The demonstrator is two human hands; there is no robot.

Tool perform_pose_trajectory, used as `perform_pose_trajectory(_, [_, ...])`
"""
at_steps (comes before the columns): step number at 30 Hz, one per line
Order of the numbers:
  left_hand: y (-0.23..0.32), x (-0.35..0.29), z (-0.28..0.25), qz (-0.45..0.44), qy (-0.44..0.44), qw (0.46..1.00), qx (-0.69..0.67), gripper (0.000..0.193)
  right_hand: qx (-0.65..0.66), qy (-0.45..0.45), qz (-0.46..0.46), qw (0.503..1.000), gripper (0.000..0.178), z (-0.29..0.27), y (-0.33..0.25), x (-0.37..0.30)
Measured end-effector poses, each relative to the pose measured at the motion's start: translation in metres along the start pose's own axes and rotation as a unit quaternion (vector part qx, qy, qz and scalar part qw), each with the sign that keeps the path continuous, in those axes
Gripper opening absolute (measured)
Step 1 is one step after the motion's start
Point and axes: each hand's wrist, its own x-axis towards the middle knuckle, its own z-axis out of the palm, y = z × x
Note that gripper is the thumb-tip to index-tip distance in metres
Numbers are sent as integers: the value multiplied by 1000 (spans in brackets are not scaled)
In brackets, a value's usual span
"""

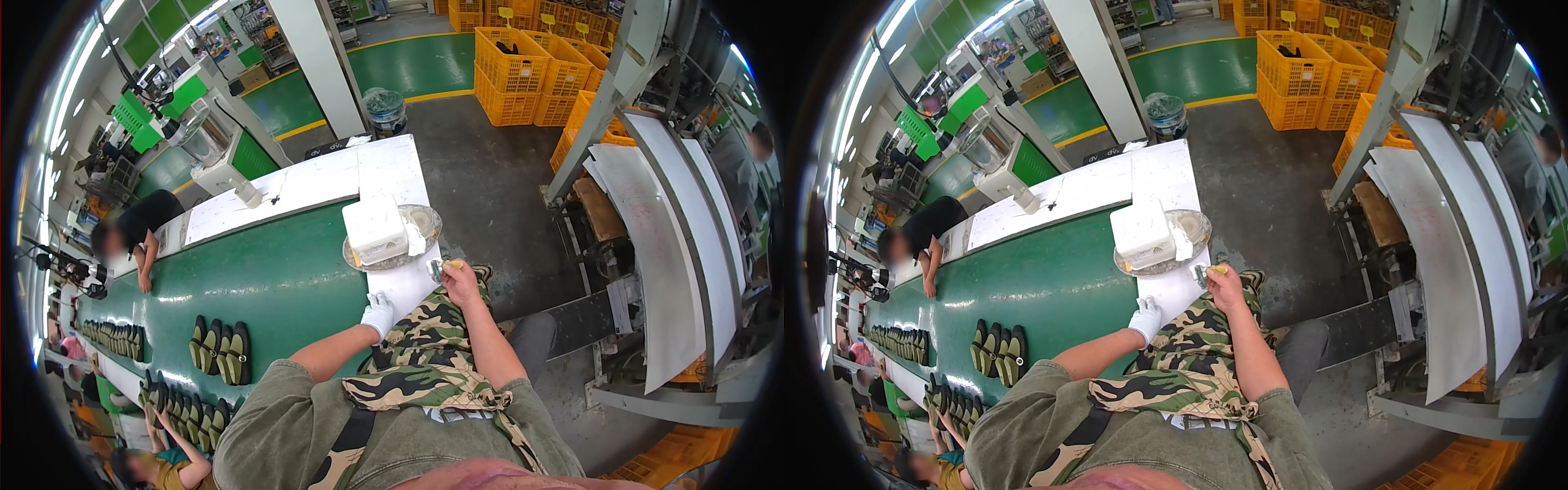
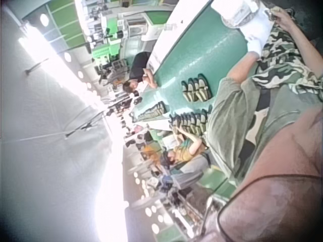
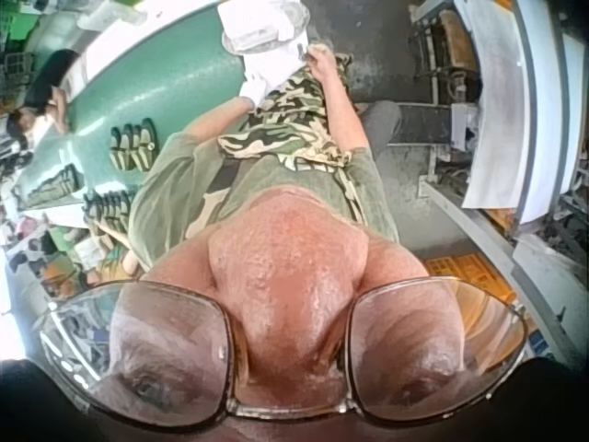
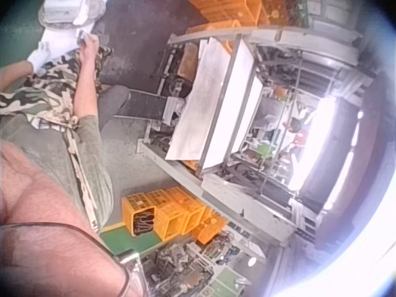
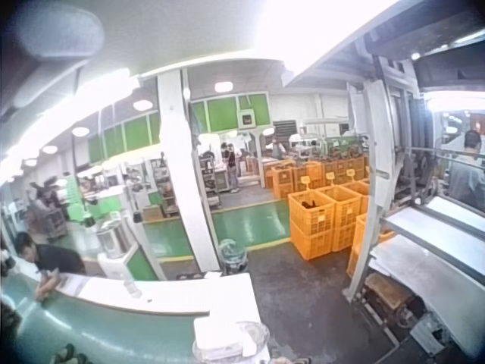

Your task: Apply glue to the edges and sole of shoe components using a brush and a glue container on an assembly line.

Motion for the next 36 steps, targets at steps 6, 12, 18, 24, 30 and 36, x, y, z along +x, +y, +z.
perform_pose_trajectory(6, [0, 0, -2, -1, 1, 1000, -2, 42, -9, -1, 1, 1000, 13, 0, 0, 1])
perform_pose_trajectory(12, [-1, 0, 0, 3, -1, 1000, 6, 44, -8, -2, 1, 1000, 13, -2, 2, 3])
perform_pose_trajectory(18, [0, -1, -1, 3, -6, 1000, 4, 45, -11, -2, 1, 1000, 12, -5, 3, 4])
perform_pose_trajectory(24, [0, -2, -3, -4, -3, 1000, -7, 45, -10, -3, 2, 1000, 11, -5, 3, 4])
perform_pose_trajectory(30, [0, -1, -3, -2, -7, 1000, 2, 43, 0, -7, -2, 1000, 12, -5, 3, 6])
perform_pose_trajectory(36, [0, 1, 1, -8, 5, 1000, -6, 42, 4, -13, -7, 1000, 11, -7, 4, 6])
